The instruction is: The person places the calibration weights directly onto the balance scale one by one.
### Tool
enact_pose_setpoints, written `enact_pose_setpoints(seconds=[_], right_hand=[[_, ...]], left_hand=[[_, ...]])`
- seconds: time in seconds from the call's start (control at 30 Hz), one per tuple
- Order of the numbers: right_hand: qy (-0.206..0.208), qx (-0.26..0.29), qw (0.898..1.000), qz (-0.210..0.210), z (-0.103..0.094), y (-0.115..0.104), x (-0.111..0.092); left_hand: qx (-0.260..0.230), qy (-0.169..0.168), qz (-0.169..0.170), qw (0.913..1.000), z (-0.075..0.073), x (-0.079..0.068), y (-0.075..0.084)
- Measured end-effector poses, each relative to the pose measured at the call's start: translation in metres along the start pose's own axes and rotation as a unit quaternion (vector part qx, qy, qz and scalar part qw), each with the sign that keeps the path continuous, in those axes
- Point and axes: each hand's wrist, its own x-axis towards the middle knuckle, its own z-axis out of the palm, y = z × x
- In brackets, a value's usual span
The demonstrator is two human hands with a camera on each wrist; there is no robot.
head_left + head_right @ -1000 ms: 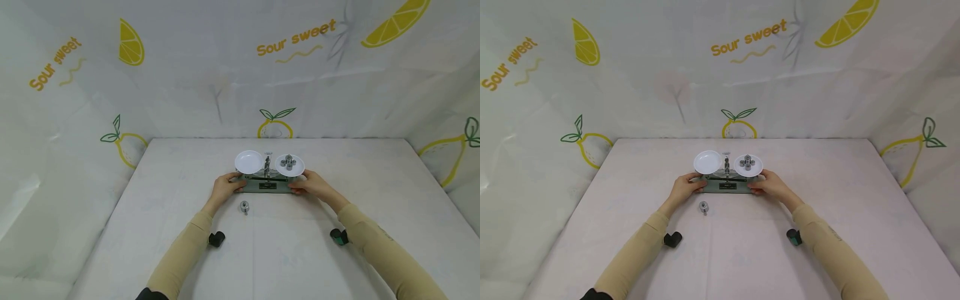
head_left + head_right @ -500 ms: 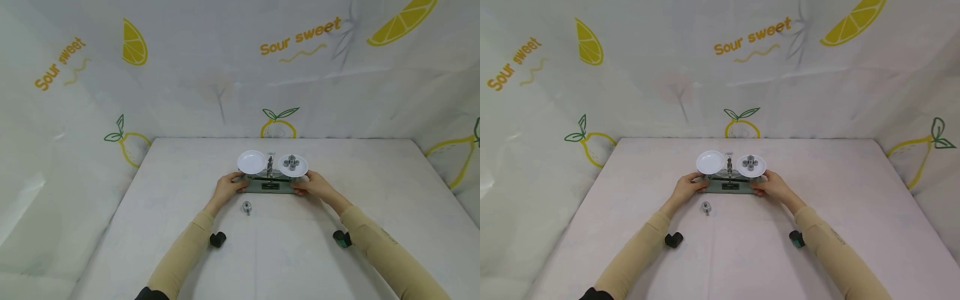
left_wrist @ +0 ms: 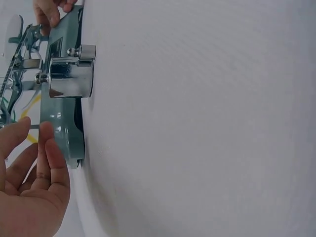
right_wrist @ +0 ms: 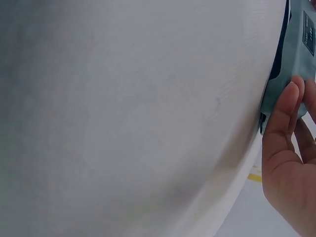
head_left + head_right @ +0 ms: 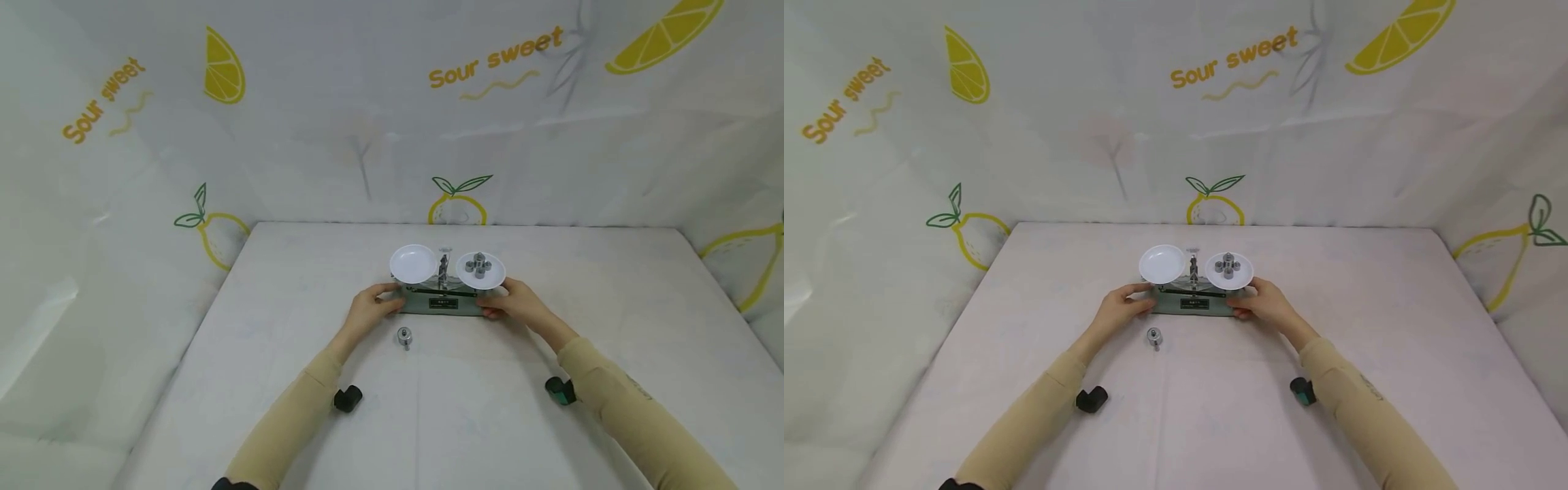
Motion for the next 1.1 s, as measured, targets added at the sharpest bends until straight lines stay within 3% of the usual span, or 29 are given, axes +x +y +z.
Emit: enact_pose_setpoints(seconds=[0.53, 0.77, 1.1], right_hand=[[0.005, 0.012, 1.000, 0.004, 0.001, 0.002, 0.001], [0.006, 0.004, 1.000, 0.003, 0.002, 0.002, 0.000], [0.004, 0.007, 1.000, -0.006, 0.001, 0.003, 0.000]], left_hand=[[0.063, -0.053, 0.005, 0.9966, 0.001, -0.026, 0.008], [0.081, -0.058, 0.013, 0.9950, 0.001, -0.031, 0.003], [0.103, -0.096, 0.011, 0.9899, -0.002, -0.034, -0.008]])
